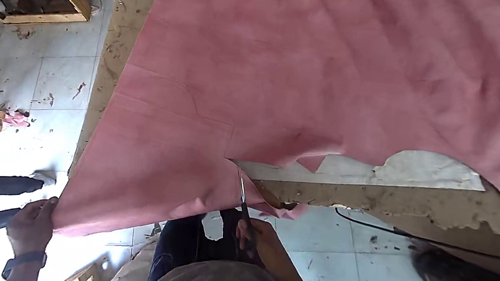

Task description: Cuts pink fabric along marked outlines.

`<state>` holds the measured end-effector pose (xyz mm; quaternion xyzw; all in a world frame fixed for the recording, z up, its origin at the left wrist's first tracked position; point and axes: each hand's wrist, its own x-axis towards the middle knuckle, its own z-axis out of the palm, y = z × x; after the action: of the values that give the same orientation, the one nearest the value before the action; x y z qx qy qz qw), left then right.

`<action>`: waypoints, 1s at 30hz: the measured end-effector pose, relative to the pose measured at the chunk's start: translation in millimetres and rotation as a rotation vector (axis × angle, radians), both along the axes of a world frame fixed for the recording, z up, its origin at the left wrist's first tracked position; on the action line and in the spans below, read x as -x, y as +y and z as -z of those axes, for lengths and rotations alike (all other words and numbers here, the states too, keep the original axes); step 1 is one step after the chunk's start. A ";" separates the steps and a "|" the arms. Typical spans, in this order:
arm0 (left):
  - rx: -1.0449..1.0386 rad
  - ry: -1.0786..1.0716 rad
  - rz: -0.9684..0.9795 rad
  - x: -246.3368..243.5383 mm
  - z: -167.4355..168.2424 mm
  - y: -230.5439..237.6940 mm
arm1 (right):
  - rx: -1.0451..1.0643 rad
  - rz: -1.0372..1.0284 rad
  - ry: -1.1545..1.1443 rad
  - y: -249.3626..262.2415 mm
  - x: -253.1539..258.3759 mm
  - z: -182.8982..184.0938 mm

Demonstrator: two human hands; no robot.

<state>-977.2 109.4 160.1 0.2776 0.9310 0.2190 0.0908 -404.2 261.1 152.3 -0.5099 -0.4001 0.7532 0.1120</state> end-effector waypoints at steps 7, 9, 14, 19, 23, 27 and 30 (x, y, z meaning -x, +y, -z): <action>-0.159 -0.011 0.041 -4.8 3.6 21.8 | -0.016 0.094 -0.268 10.9 53.5 8.4; -0.223 -0.090 0.206 -38.5 -3.4 52.6 | -0.060 0.057 -0.441 10.0 55.2 -0.3; -0.298 -0.435 0.852 -122.2 10.5 144.2 | -0.250 -0.238 -0.781 35.6 20.2 -29.6; -0.344 -0.571 1.019 -150.2 34.4 217.4 | -0.268 -0.299 -0.675 77.1 26.2 -25.1; -0.361 -0.569 1.007 -140.6 44.3 249.5 | -0.169 -0.152 -0.580 75.7 59.6 -10.6; -0.402 -0.523 1.004 -135.0 61.4 250.4 | -0.120 0.089 -0.497 50.2 95.4 -4.9; -0.406 -0.458 1.041 -138.2 62.7 249.5 | -0.068 0.201 -0.433 40.5 114.8 -5.1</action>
<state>-839.0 358.9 97.4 0.6543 0.5692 0.3736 0.3291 -519.0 301.6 157.4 -0.6926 -0.3870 0.5977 0.1150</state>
